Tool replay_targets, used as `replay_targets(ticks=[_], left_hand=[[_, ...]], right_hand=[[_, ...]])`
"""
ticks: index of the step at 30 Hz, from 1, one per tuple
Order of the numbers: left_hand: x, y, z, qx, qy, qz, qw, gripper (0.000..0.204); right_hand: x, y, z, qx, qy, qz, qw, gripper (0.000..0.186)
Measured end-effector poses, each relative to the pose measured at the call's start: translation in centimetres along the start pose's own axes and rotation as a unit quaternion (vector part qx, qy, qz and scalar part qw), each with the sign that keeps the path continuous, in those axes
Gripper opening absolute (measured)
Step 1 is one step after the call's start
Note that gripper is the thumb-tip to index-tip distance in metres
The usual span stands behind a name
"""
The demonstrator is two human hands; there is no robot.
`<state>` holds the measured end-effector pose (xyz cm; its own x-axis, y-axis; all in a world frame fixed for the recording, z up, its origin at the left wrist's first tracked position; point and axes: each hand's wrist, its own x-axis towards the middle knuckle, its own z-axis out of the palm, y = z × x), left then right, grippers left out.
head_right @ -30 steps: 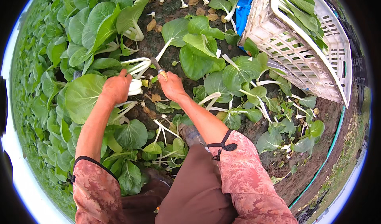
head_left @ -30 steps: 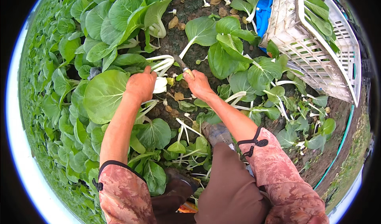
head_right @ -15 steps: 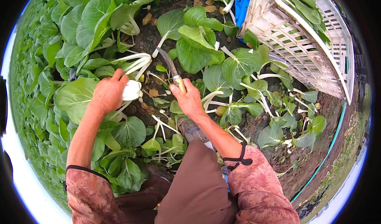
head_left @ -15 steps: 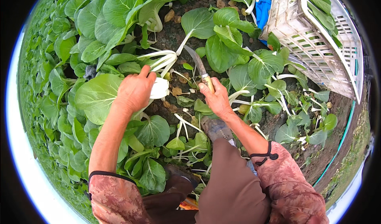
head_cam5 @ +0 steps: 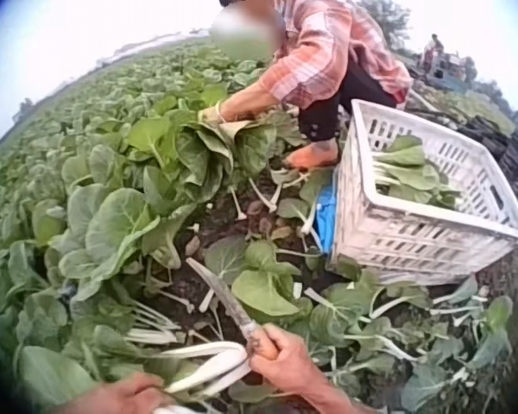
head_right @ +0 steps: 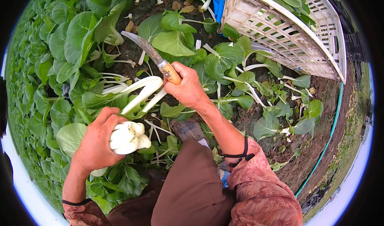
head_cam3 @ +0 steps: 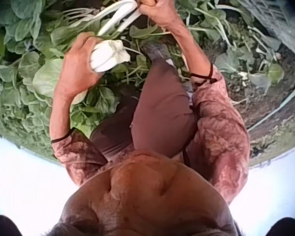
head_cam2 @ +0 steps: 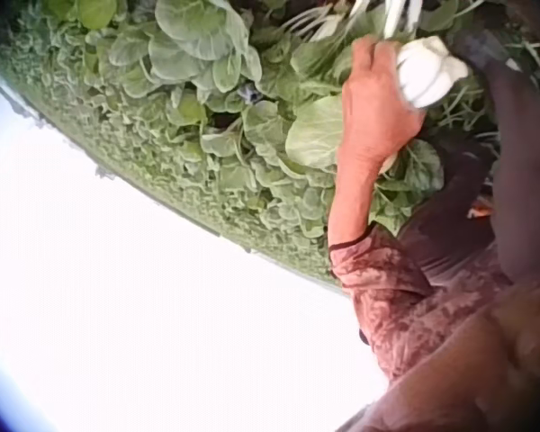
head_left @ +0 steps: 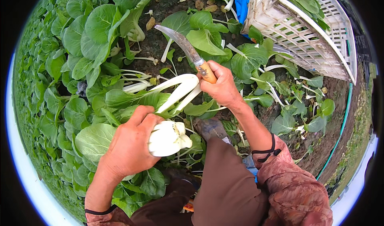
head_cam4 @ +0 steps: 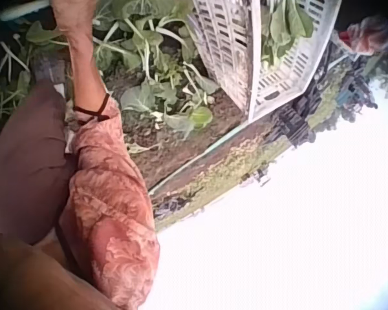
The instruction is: The person harvests leafy green vegetables in a field using a curved knife. They cut the stems, trim the leaves, and place the harvested vegetables into a white plastic crate.
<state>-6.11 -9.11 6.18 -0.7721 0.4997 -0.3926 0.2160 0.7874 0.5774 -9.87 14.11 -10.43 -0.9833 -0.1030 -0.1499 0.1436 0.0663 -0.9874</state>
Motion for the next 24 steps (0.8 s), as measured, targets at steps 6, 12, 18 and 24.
replay_targets(ticks=[6,12,18,24], left_hand=[[-0.5,-1.1,-1.3,-0.135,0.032,0.002,0.990,0.064],[-1.9,-3.4,-1.4,-0.432,0.054,-0.164,0.885,0.081],[0.0,-6.3,0.0,-0.460,0.097,-0.197,0.860,0.088],[4.0,-7.7,1.1,-0.505,0.092,-0.185,0.838,0.078]], right_hand=[[-0.7,-1.6,-0.7,0.116,-0.007,0.088,0.989,0.019],[-1.5,0.1,-3.9,0.179,0.021,0.132,0.975,0.021],[-3.6,1.4,-4.6,-0.398,-0.011,-0.081,0.914,0.028],[-3.4,-0.7,-1.5,-0.118,0.087,-0.050,0.988,0.023]])
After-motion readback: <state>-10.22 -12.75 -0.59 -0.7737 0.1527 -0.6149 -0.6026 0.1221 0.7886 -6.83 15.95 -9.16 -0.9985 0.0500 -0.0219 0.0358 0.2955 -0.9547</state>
